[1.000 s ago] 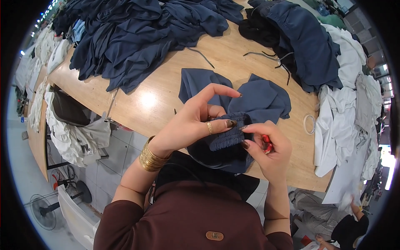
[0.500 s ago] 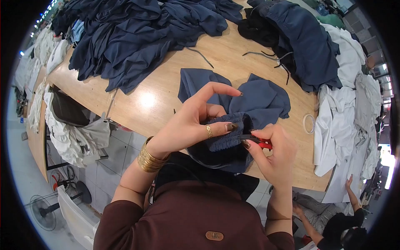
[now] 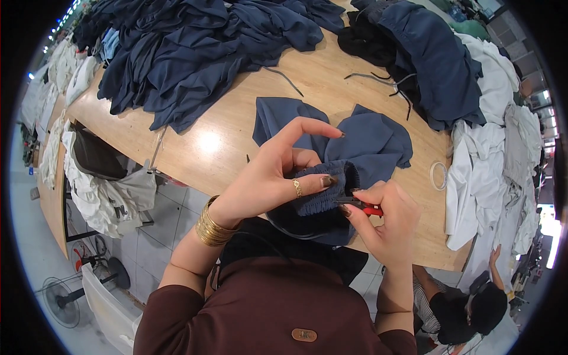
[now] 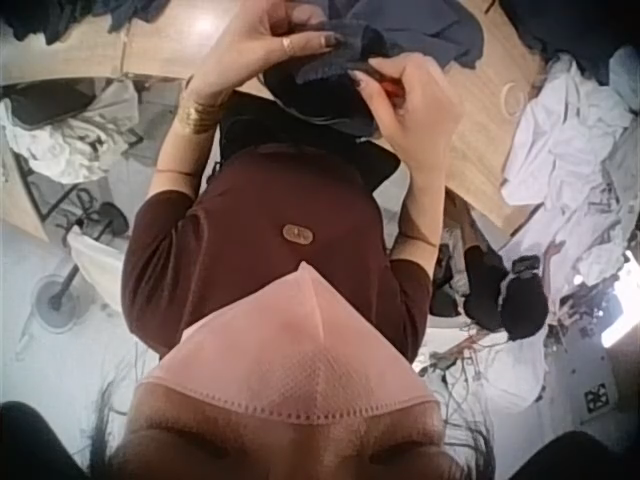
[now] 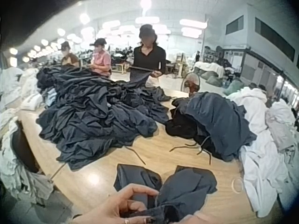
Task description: Trimming loose threads and inspecting seams of blue elastic-waist shorts using thread snips.
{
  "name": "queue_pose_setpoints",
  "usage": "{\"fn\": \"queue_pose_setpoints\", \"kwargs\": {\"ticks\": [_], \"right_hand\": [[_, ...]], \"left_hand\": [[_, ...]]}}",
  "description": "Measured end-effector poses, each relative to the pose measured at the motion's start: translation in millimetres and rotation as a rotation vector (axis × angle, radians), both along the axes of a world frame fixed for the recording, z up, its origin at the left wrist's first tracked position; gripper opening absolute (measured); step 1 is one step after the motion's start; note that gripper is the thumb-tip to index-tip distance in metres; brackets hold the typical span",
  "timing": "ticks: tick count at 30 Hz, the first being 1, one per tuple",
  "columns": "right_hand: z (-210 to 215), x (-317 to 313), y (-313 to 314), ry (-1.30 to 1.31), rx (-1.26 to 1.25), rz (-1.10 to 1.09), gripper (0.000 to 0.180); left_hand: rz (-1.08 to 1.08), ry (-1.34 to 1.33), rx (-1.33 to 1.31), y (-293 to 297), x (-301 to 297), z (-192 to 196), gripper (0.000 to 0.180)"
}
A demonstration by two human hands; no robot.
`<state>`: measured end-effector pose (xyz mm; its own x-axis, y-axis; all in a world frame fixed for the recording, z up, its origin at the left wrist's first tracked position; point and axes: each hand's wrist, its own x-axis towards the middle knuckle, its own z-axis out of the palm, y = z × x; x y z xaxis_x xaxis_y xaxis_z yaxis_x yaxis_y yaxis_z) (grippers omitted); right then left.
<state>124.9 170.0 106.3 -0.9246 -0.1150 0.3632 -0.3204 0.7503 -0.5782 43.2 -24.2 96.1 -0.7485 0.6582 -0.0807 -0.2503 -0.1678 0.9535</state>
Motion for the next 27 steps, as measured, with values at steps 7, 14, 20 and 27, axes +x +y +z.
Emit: {"fn": "queue_pose_setpoints", "kwargs": {"ticks": [7, 14, 20, 27], "right_hand": [[0.3, 0.9, -0.2, 0.011, 0.001, -0.008, 0.022], [-0.8, 2.2, -0.5, -0.005, 0.003, -0.004, 0.022], [-1.5, 1.4, -1.6, 0.015, 0.009, 0.0, 0.022], [-1.1, 2.2, -2.0, -0.006, 0.015, -0.014, 0.022]], "left_hand": [[0.002, 0.028, -0.028, 0.6, 0.3, 1.0, 0.051], [-0.001, 0.038, -0.02, 1.5, 0.3, -1.0, 0.052], [-0.012, 0.038, -0.004, 3.4, 0.4, 0.0, 0.052], [-0.015, 0.063, -0.045, 2.1, -0.5, -0.8, 0.052]]}}
